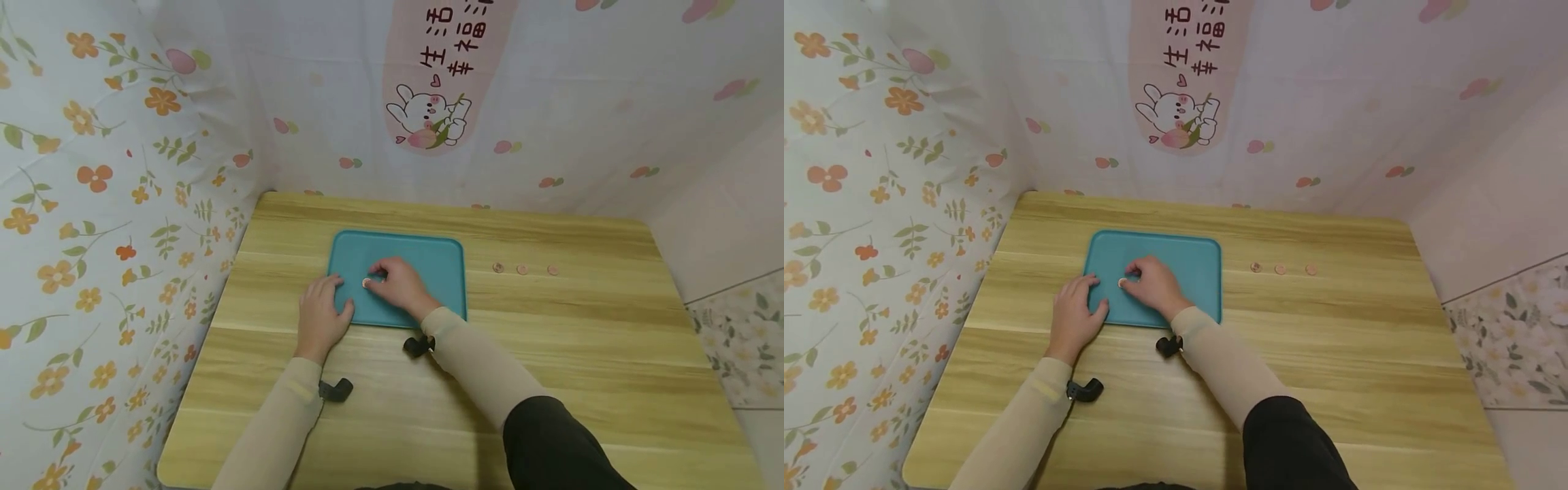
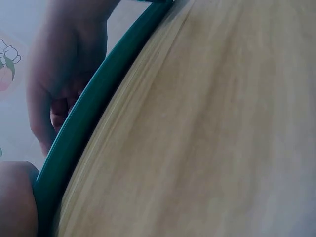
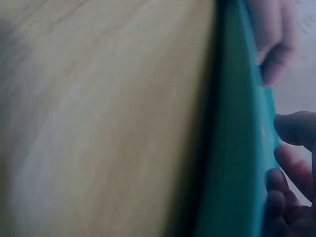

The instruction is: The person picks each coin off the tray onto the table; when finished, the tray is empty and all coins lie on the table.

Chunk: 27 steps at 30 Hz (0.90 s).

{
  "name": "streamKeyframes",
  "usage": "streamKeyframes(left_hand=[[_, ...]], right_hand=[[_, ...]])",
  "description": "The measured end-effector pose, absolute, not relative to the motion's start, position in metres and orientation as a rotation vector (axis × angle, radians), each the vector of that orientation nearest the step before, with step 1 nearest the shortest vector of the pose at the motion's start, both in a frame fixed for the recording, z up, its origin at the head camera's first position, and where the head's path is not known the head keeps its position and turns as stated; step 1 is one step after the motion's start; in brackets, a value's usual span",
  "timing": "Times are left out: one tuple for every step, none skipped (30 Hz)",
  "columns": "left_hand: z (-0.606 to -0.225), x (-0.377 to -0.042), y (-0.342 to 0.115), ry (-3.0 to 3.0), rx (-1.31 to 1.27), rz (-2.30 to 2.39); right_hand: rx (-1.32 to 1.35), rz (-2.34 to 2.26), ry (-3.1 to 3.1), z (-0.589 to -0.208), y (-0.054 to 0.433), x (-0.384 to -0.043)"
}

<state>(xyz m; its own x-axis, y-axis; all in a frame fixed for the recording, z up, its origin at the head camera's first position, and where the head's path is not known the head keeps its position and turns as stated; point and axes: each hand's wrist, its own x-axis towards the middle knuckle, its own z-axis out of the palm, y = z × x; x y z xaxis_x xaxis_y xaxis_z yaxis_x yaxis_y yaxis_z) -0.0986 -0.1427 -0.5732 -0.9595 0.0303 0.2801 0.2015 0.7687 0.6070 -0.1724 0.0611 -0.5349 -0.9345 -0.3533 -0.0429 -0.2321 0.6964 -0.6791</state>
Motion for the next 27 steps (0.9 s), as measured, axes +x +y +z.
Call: streamKeyframes(left_hand=[[-0.573,-0.099,-0.143,-2.711,-0.180,-0.973],[-0.574,-0.099,-0.143,-2.711,-0.180,-0.974],[-0.574,-0.099,-0.143,-2.708,-0.182,-0.972],[-0.575,-0.099,-0.143,-2.707,-0.181,-0.971],[-0.575,-0.098,-0.143,-2.708,-0.179,-0.972],[-0.575,-0.098,-0.143,-2.708,-0.177,-0.972],[-0.575,-0.098,-0.143,-2.708,-0.175,-0.971],[-0.575,-0.098,-0.143,-2.709,-0.173,-0.971],[-0.574,-0.098,-0.143,-2.711,-0.171,-0.970],[-0.574,-0.099,-0.143,-2.716,-0.168,-0.974],[-0.574,-0.099,-0.144,-2.716,-0.169,-0.975],[-0.574,-0.099,-0.144,-2.716,-0.170,-0.976],[-0.574,-0.099,-0.144,-2.717,-0.173,-0.976],[-0.574,-0.099,-0.144,-2.717,-0.174,-0.975],[-0.574,-0.099,-0.145,-2.718,-0.173,-0.973],[-0.574,-0.099,-0.145,-2.718,-0.173,-0.974],[-0.575,-0.099,-0.145,-2.719,-0.172,-0.975],[-0.575,-0.099,-0.145,-2.723,-0.170,-0.976],[-0.575,-0.098,-0.145,-2.725,-0.169,-0.977],[-0.576,-0.098,-0.144,-2.727,-0.167,-0.978],[-0.576,-0.098,-0.144,-2.731,-0.166,-0.980],[-0.576,-0.098,-0.144,-2.731,-0.166,-0.983],[-0.575,-0.098,-0.144,-2.732,-0.167,-0.984],[-0.575,-0.098,-0.144,-2.733,-0.167,-0.984],[-0.575,-0.098,-0.144,-2.732,-0.167,-0.984],[-0.575,-0.098,-0.144,-2.735,-0.166,-0.983],[-0.574,-0.098,-0.144,-2.736,-0.164,-0.983]], right_hand=[[-0.461,-1.023,2.756,-0.536,0.058,-0.172],[-0.445,-0.985,2.777,-0.537,0.056,-0.172],[-0.428,-0.952,2.796,-0.537,0.054,-0.171],[-0.412,-0.922,2.808,-0.537,0.052,-0.171],[-0.404,-0.897,2.816,-0.537,0.050,-0.170],[-0.398,-0.879,2.821,-0.536,0.048,-0.170],[-0.395,-0.864,2.823,-0.535,0.047,-0.169],[-0.392,-0.848,2.823,-0.535,0.046,-0.169],[-0.388,-0.839,2.821,-0.534,0.045,-0.169],[-0.386,-0.834,2.818,-0.534,0.044,-0.169],[-0.383,-0.833,2.813,-0.533,0.043,-0.169],[-0.375,-0.833,2.807,-0.533,0.042,-0.169],[-0.370,-0.831,2.804,-0.532,0.042,-0.169],[-0.362,-0.840,2.797,-0.532,0.041,-0.169],[-0.351,-0.853,2.790,-0.532,0.041,-0.170],[-0.339,-0.872,2.783,-0.532,0.041,-0.170],[-0.327,-0.888,2.778,-0.532,0.042,-0.170],[-0.309,-0.904,2.773,-0.532,0.042,-0.169],[-0.294,-0.922,2.768,-0.532,0.043,-0.169],[-0.278,-0.941,2.763,-0.532,0.044,-0.169],[-0.267,-0.951,2.760,-0.532,0.045,-0.169],[-0.261,-0.955,2.758,-0.531,0.045,-0.169],[-0.252,-0.952,2.756,-0.531,0.045,-0.170],[-0.246,-0.952,2.751,-0.530,0.045,-0.170],[-0.245,-0.949,2.749,-0.529,0.045,-0.170],[-0.242,-0.946,2.745,-0.529,0.044,-0.170],[-0.239,-0.947,2.740,-0.528,0.044,-0.171]])
